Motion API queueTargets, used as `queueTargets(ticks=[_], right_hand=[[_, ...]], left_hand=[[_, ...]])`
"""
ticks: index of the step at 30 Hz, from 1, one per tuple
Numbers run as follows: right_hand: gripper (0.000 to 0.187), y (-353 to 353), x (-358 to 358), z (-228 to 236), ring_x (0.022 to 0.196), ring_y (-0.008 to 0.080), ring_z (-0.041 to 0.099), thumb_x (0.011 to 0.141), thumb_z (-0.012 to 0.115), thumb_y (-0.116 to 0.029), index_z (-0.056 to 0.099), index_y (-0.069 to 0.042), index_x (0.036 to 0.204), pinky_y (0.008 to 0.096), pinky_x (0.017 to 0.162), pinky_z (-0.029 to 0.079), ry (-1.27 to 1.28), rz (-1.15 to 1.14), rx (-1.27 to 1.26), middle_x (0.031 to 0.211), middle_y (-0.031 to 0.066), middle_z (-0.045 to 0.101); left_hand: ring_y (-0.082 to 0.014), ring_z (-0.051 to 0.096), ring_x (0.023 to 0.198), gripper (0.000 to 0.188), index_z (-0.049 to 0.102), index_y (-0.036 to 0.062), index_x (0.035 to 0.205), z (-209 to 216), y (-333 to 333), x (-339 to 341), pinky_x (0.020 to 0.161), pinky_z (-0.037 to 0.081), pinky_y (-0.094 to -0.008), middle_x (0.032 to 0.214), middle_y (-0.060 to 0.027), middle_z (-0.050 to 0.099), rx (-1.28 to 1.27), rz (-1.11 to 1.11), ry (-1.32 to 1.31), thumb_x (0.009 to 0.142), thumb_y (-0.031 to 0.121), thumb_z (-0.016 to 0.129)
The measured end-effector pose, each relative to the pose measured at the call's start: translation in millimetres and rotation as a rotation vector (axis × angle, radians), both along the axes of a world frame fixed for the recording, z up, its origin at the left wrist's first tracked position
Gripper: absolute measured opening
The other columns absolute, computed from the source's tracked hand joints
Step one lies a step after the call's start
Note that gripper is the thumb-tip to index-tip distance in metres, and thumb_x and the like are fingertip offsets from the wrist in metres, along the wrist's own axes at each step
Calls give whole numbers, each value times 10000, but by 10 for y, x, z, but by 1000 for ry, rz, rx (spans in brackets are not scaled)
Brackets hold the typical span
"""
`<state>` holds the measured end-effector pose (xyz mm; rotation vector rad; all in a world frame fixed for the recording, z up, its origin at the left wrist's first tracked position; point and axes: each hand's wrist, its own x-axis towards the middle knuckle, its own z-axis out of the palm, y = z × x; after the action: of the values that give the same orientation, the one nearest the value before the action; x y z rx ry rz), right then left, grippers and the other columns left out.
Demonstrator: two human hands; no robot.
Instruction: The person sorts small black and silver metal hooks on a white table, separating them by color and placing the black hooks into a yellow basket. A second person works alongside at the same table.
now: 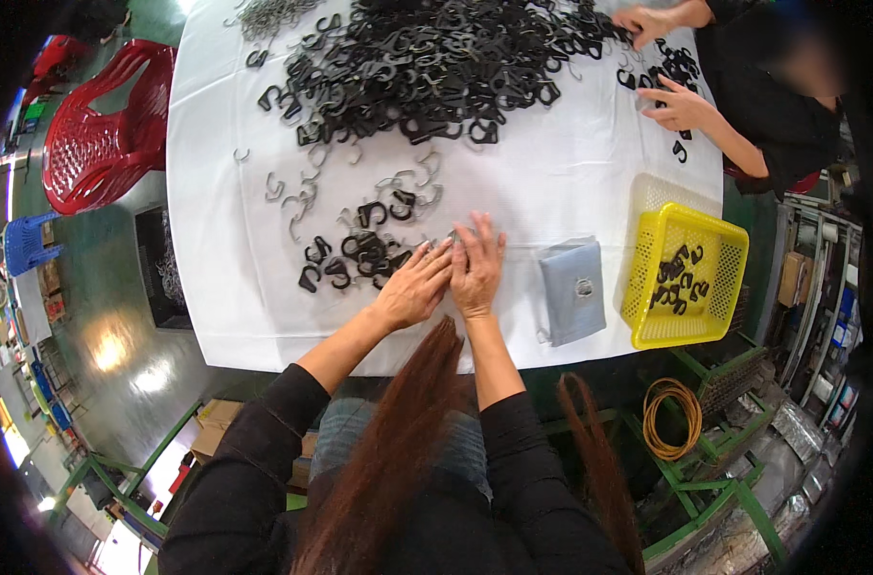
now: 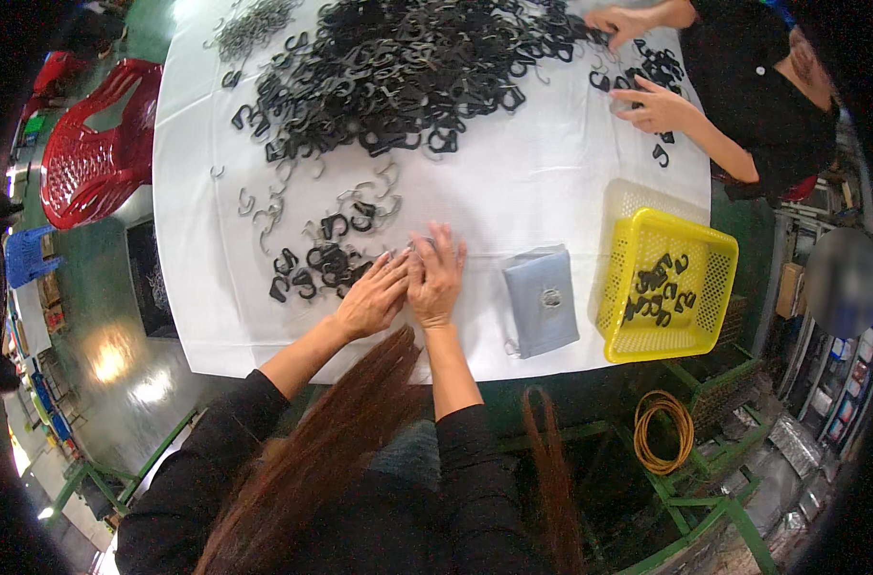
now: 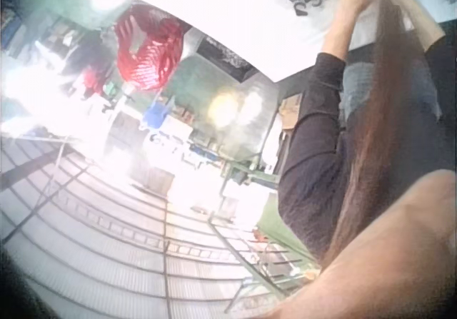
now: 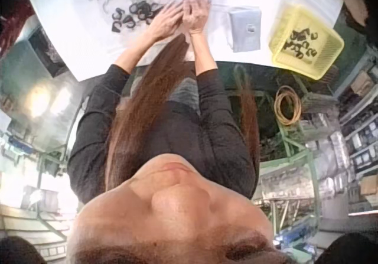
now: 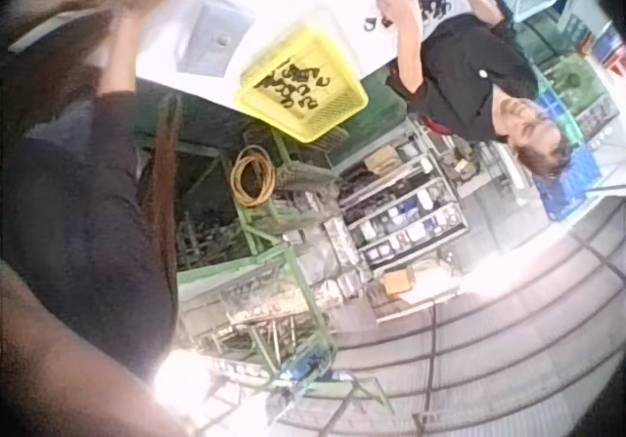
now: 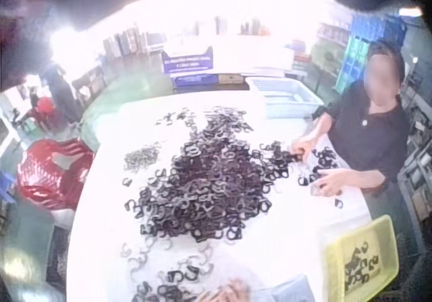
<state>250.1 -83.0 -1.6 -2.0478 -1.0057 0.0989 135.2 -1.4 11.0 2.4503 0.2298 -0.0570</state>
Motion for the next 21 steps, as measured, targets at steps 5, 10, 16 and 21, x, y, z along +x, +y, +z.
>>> queueTargets(ticks=[5, 10, 16, 21], right_hand=[[340, 643, 272, -131, 1307, 263, 352, 919, 459, -235, 532, -146, 1238, 460, 1083, 222, -113, 199, -86, 1359, 38, 455], [376, 946, 340, -186, 1325, 216, 322, 921, 451, -262, 489, -180, 1286, 449, 1085, 231, -385, 419, -289, 1379, -12, 434], [393, 245, -293, -89, 1344, 266, 287, 913, 463, -219, 486, -162, 1301, 472, 1092, 193, -190, 200, -339, 1410, 11, 399], [360, 304, -818, 10, 1226, 272, 424, 848, 554, -173, 555, -136, 1206, 466, 1016, 289, -31, 0, -152, 1268, 75, 511]], left_hand=[[-308, 459, 1147, 411, 559, 69, 1102, -3, 386, -116, 982, 356, -427, 1154, -108, 529, 36, 288, -396, 704, -32, 585], [-284, 485, 1062, 376, 551, 95, 1038, -69, 813, 25, 871, 397, -402, 1124, -78, 529, 164, 420, -317, 690, 109, 693], [-279, 498, 1040, 411, 539, 93, 1043, -68, 894, -123, 842, 407, -386, 1073, -87, 535, 90, 437, -137, 681, 149, 726], [-314, 506, 985, 401, 543, 109, 1046, -113, 1161, -400, 819, 425, -395, 1026, -113, 540, -33, 469, 141, 696, 176, 725]])
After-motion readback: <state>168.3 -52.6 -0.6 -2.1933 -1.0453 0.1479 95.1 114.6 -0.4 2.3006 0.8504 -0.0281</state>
